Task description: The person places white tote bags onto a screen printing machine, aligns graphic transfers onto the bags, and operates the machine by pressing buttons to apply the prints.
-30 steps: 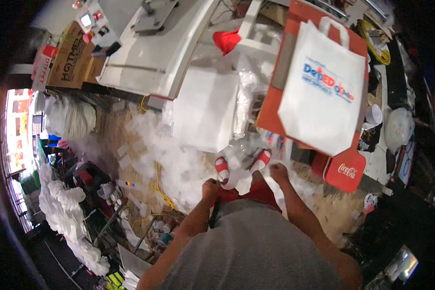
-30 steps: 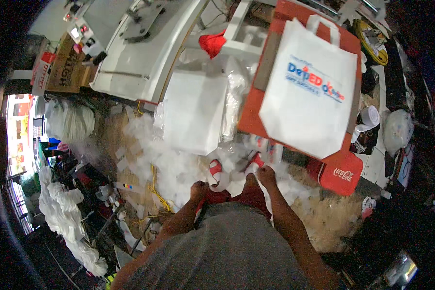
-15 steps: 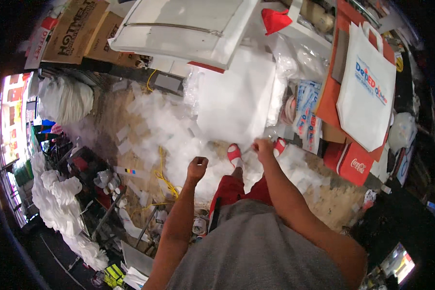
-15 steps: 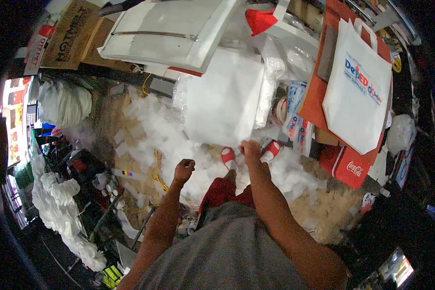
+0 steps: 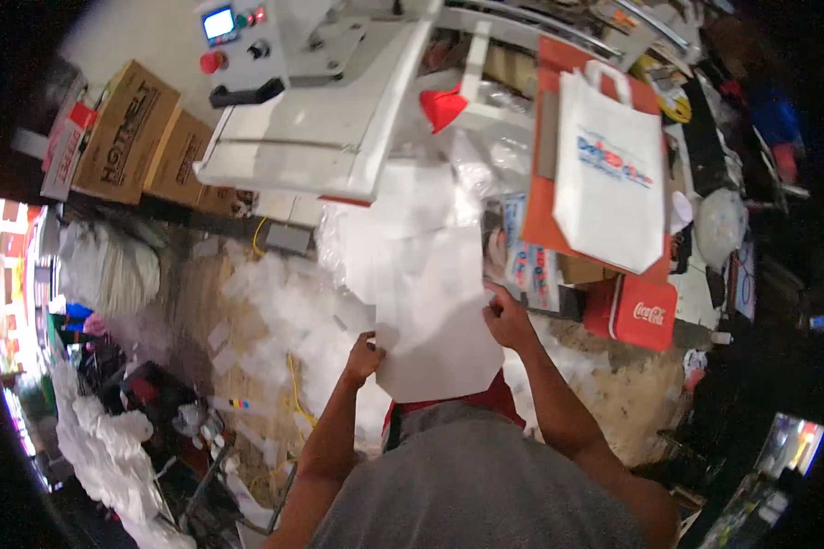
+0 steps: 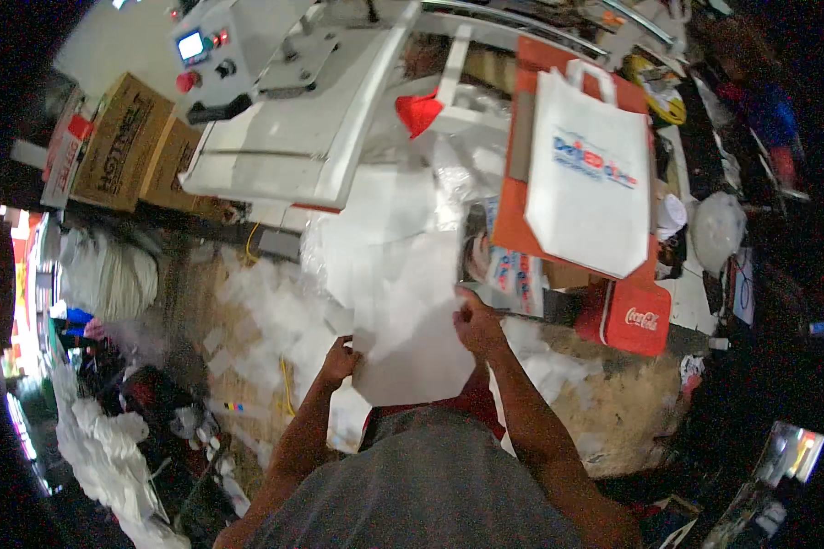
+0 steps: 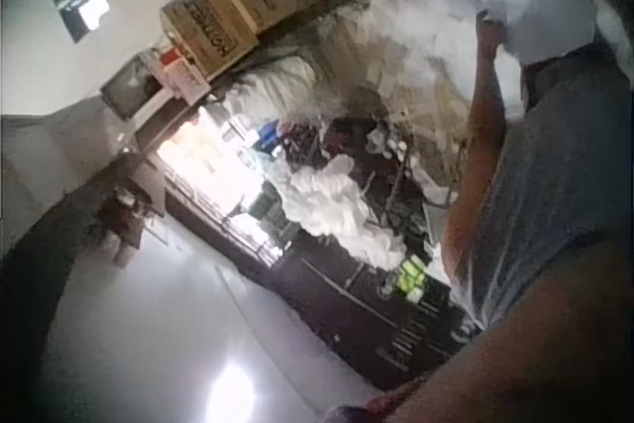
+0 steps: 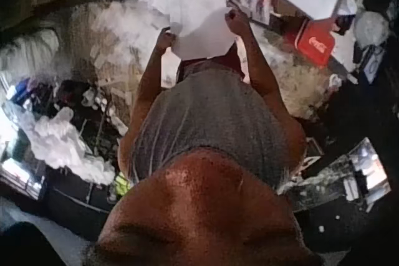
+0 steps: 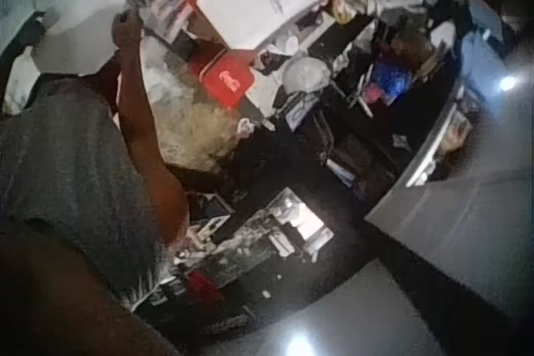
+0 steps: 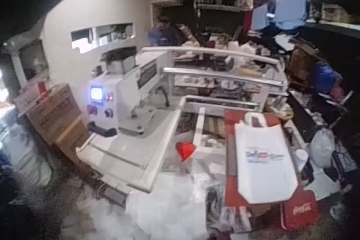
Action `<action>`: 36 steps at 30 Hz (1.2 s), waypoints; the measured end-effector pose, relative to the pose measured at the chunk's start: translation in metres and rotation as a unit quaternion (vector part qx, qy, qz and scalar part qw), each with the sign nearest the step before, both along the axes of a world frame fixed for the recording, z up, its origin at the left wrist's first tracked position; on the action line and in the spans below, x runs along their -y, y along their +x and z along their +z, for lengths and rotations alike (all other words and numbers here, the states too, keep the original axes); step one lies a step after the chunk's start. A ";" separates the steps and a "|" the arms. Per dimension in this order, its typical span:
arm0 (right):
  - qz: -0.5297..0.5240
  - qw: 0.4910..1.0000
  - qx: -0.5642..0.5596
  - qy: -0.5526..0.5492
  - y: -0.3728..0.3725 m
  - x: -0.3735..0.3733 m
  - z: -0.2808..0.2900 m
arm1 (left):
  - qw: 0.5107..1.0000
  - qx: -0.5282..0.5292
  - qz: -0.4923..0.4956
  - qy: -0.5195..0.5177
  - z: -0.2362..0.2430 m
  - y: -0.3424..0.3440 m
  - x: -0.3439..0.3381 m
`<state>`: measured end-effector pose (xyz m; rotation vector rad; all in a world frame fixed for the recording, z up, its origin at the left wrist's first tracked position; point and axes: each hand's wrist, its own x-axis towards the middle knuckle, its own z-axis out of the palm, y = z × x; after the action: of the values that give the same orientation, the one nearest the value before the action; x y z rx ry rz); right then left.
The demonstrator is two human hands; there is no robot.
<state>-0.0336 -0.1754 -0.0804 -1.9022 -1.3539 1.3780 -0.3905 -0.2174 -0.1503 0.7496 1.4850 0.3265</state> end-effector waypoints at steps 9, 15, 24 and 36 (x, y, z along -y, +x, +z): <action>-0.032 0.944 0.053 0.323 0.086 -0.002 0.273 | 0.886 -0.009 0.105 0.451 0.214 0.140 -0.038; -0.168 0.878 0.225 0.389 0.257 -0.145 0.306 | 0.676 -0.110 -0.019 0.728 0.343 0.251 -0.245; -0.272 0.473 0.201 0.813 0.325 -0.108 0.446 | 0.351 0.035 0.123 0.927 0.432 0.338 -0.339; -0.106 0.853 0.372 0.351 0.356 -0.111 0.089 | 0.769 -0.329 -0.231 0.497 0.175 0.416 -0.259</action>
<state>0.3224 -0.0648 0.0090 -1.9863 -1.5900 -0.0683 0.0256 0.0418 0.0243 2.2362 1.6404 0.4993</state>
